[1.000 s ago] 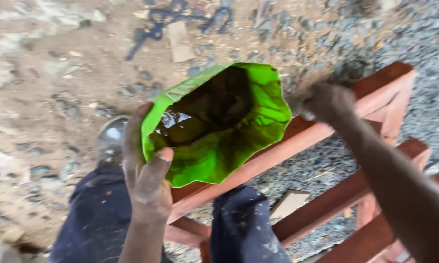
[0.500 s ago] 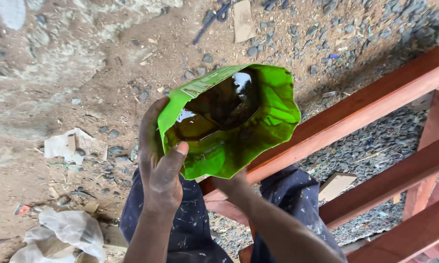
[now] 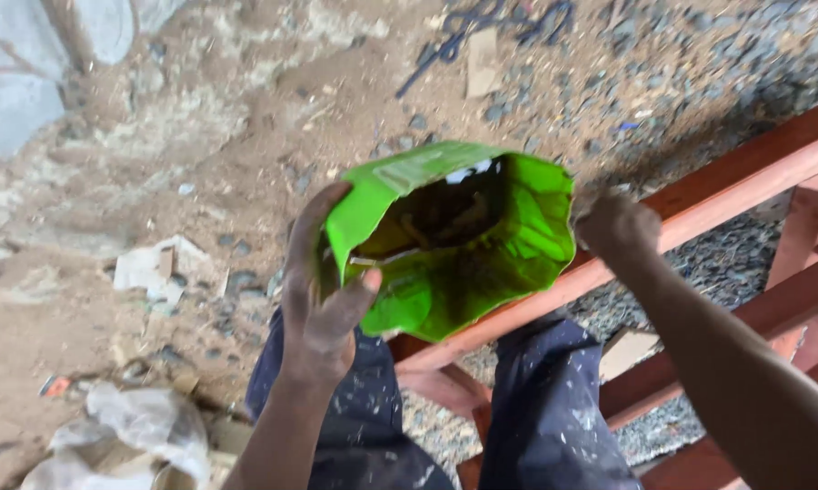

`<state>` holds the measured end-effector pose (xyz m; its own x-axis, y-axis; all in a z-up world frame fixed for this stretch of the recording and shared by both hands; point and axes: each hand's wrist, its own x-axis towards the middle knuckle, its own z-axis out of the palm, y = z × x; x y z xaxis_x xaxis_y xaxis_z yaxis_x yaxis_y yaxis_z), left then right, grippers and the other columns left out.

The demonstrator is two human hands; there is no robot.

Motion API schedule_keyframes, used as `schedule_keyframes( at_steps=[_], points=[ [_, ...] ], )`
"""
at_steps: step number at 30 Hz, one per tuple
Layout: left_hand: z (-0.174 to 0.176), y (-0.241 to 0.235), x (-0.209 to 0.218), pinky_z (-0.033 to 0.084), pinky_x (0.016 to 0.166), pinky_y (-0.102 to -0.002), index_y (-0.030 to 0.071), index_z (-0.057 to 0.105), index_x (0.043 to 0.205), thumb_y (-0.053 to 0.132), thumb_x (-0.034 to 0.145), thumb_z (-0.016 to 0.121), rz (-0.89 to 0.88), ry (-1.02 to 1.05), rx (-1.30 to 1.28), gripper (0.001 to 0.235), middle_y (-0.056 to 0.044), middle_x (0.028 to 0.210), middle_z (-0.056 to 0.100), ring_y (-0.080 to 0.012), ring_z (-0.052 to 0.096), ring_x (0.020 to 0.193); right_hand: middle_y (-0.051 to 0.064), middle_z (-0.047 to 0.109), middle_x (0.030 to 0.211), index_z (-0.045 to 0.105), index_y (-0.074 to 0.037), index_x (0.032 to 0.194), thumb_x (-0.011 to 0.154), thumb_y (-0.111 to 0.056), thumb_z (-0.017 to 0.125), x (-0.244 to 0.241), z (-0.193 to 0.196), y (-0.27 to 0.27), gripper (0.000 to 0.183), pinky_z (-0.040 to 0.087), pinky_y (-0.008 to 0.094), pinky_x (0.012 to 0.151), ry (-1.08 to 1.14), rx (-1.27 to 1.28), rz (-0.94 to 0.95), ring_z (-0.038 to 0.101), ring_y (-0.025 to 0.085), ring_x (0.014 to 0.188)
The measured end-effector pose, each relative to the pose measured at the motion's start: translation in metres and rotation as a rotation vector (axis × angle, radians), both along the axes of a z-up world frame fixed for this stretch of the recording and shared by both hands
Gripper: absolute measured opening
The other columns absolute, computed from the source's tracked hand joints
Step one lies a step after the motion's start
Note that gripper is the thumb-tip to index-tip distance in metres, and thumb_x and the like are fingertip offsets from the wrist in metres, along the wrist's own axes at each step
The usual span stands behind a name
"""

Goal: Staining wooden furniture frames using a rag and liquid stain

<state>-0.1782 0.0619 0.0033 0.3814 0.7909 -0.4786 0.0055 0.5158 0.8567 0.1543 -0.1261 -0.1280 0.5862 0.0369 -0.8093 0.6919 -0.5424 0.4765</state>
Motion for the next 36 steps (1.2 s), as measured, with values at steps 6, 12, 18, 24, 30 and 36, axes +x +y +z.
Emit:
schedule_keyframes(
  at_steps=[6, 12, 18, 24, 30, 36],
  points=[
    [-0.001, 0.005, 0.006, 0.037, 0.113, -0.062, 0.008, 0.045, 0.15, 0.046, 0.082, 0.072, -0.005, 0.059, -0.061, 0.082, -0.019, 0.128, 0.049, -0.0352, 0.052, 0.122, 0.015, 0.073, 0.089, 0.067, -0.014, 0.102, 0.094, -0.035, 0.05, -0.352, -0.047, -0.07, 0.029, 0.059, 0.05, 0.066, 0.188, 0.204, 0.169, 0.075, 0.04, 0.085],
    [0.008, 0.011, -0.002, 0.033, 0.109, -0.062, 0.008, 0.047, 0.15, 0.044, 0.079, 0.071, -0.065, 0.113, -0.068, 0.083, -0.022, 0.119, 0.044, -0.0373, 0.046, 0.117, -0.004, 0.06, 0.063, 0.064, -0.033, 0.077, 0.082, -0.055, 0.066, -0.394, -0.1, -0.153, 0.022, 0.057, 0.048, 0.05, 0.414, 0.356, 0.037, 0.073, 0.031, 0.063],
    [0.019, 0.017, -0.014, 0.031, 0.115, -0.063, 0.017, 0.048, 0.149, 0.044, 0.076, 0.074, -0.164, 0.143, -0.125, 0.082, -0.022, 0.125, 0.04, -0.0394, 0.045, 0.124, 0.008, 0.075, 0.098, 0.062, -0.018, 0.12, 0.083, -0.045, 0.065, -0.344, 0.013, -0.079, 0.047, 0.062, 0.052, 0.079, 0.654, 0.242, -0.178, 0.076, 0.032, 0.094],
    [0.027, 0.001, -0.003, 0.034, 0.112, -0.065, 0.013, 0.05, 0.147, 0.042, 0.07, 0.078, -0.072, 0.061, -0.157, 0.087, -0.025, 0.125, 0.039, -0.0411, 0.047, 0.122, 0.009, 0.077, 0.106, 0.056, -0.033, 0.13, 0.088, -0.046, 0.065, -0.193, 0.161, -0.033, 0.045, 0.056, 0.053, 0.09, 0.262, 0.288, -0.372, 0.072, 0.034, 0.108],
    [0.07, 0.005, 0.016, 0.047, 0.104, -0.057, 0.01, 0.05, 0.147, 0.038, 0.07, 0.074, -0.17, 0.13, -0.185, 0.086, -0.025, 0.122, 0.039, -0.0388, 0.05, 0.112, 0.016, 0.077, 0.099, 0.067, -0.038, 0.12, 0.086, -0.045, 0.069, -0.116, 0.316, 0.047, 0.035, 0.056, 0.057, 0.085, -0.205, 0.472, -0.481, 0.071, 0.044, 0.102],
    [0.121, 0.029, 0.051, 0.062, 0.092, -0.037, 0.019, 0.056, 0.143, 0.049, 0.058, 0.065, -0.373, 0.326, -0.247, 0.09, -0.011, 0.127, 0.038, -0.0264, 0.051, 0.116, 0.005, 0.071, 0.106, 0.06, -0.033, 0.145, 0.075, -0.018, 0.077, -0.093, 0.331, 0.076, 0.074, 0.057, 0.044, 0.066, 0.272, 0.864, 0.087, 0.071, 0.029, 0.08]
  ],
)
